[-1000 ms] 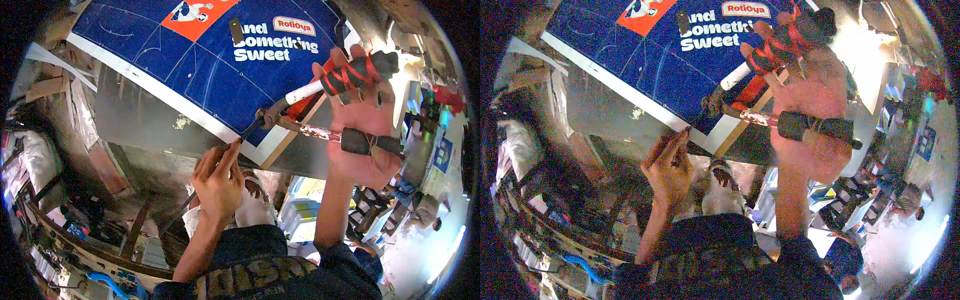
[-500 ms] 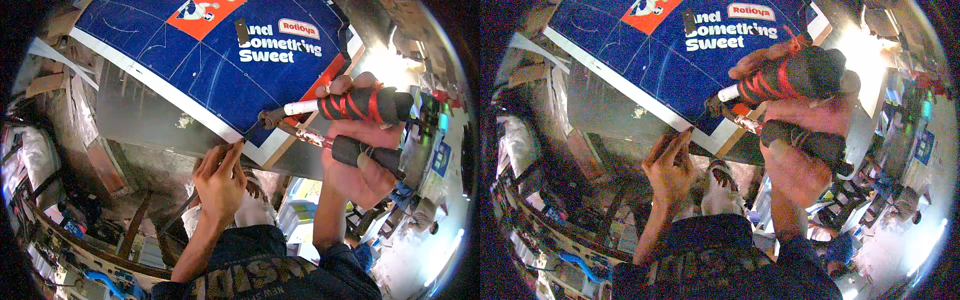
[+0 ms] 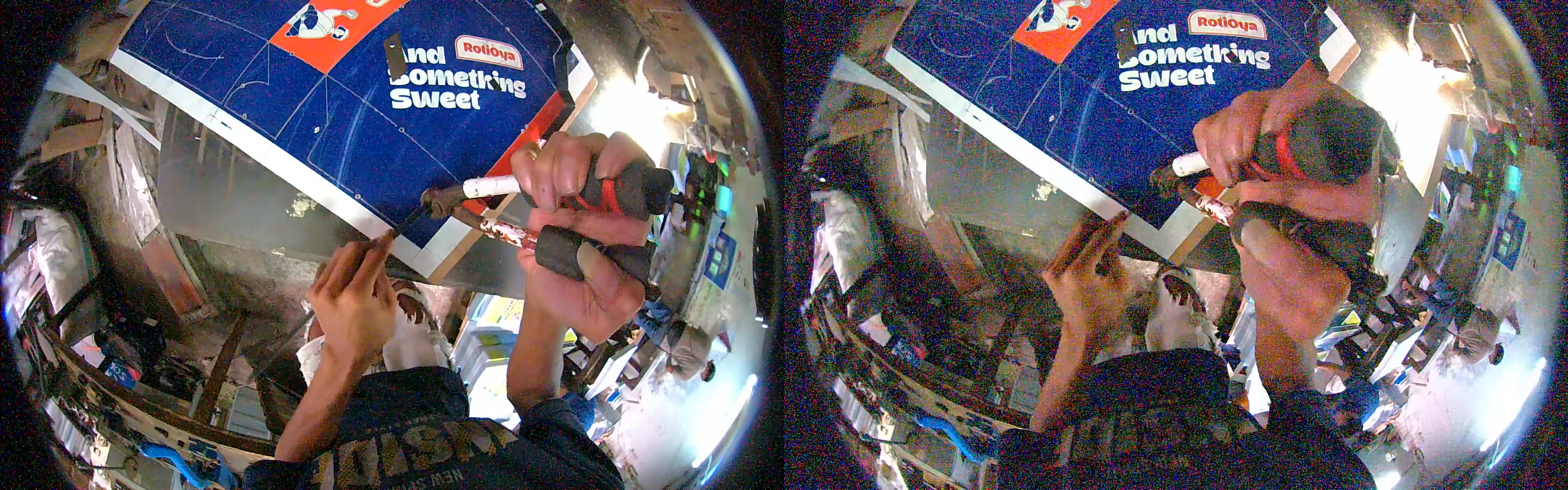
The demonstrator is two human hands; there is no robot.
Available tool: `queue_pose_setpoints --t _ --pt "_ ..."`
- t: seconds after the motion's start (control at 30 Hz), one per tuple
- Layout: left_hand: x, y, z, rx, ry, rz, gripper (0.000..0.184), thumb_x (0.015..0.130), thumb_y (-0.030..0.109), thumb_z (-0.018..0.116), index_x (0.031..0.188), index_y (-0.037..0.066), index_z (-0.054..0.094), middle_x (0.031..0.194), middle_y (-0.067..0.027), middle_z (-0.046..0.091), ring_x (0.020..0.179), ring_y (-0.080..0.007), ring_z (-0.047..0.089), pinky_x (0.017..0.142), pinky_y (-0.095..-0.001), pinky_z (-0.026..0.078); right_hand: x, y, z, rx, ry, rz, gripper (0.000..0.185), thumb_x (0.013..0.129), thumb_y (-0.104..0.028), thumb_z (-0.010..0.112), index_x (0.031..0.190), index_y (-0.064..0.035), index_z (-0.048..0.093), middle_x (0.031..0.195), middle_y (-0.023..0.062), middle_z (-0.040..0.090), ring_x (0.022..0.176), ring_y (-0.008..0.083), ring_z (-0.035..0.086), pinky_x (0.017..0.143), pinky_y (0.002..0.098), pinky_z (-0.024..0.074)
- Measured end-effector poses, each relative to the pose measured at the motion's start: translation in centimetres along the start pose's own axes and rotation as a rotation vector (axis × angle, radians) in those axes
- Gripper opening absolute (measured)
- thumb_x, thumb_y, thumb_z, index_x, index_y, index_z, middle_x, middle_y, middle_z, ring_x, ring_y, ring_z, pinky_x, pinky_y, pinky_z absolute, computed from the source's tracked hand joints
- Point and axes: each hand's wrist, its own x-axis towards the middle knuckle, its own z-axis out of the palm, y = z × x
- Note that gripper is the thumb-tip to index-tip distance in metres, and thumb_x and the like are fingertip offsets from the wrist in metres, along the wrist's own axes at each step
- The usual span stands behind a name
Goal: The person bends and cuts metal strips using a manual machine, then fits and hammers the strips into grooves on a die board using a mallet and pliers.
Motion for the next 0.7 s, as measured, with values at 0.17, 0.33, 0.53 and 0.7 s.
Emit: queue_pose_setpoints --t 0.17,0.33,0.53,0.7 --pt "-0.2 0.1 0.0 0.065 0.018 0.031 0.036 0.074 -0.006 0.065 0.107 0.008 0.073 0.087 -0.0085 0.067 0.076 -0.0261 0.066 0.068 -0.0362 0.055 0.2 -0.5 0.2 -0.009 0.039 0.040 0.082 0.063 -0.017 0.062 0.138 0.0070 0.037 0.110 0.0178 0.051 0.092 0.0270 0.047 0.085 0.0425 0.0362" --pt "-0.4 0.4 0.4 0.073 -0.005 -0.002 0.033 0.076 -0.006 0.066 0.104 0.008 0.074 0.088 -0.0087 0.069 0.076 -0.0258 0.068 0.068 -0.0357 0.055 -1.5 -3.6 -7.1 0.071 0.192 0.034 0.082 0.063 -0.016 0.062 0.137 0.0079 0.037 0.110 0.0174 0.052 0.090 0.0254 0.049 0.083 0.0405 0.0380" --pt "-0.6 0.2 0.7 0.021 0.023 -0.057 0.031 0.075 -0.006 0.066 0.102 0.008 0.073 0.088 -0.0089 0.069 0.075 -0.0258 0.068 0.067 -0.0350 0.055 -1.5 -6.1 -10.7 0.121 0.146 0.057 0.066 0.066 -0.013 0.061 0.128 0.0008 0.046 0.095 0.0102 0.056 0.080 0.0210 0.054 0.073 0.0358 0.0445" --pt "-0.2 0.5 0.4 0.062 0.015 -0.018 0.032 0.075 -0.005 0.067 0.103 0.008 0.073 0.086 -0.0092 0.068 0.074 -0.0267 0.067 0.064 -0.0360 0.053 -6.0 -0.3 -14.9 -1.005 0.313 0.234 0.021 0.084 -0.016 0.075 0.092 -0.0071 0.058 0.076 0.0017 0.057 0.071 0.0123 0.053 0.067 0.0284 0.0441"
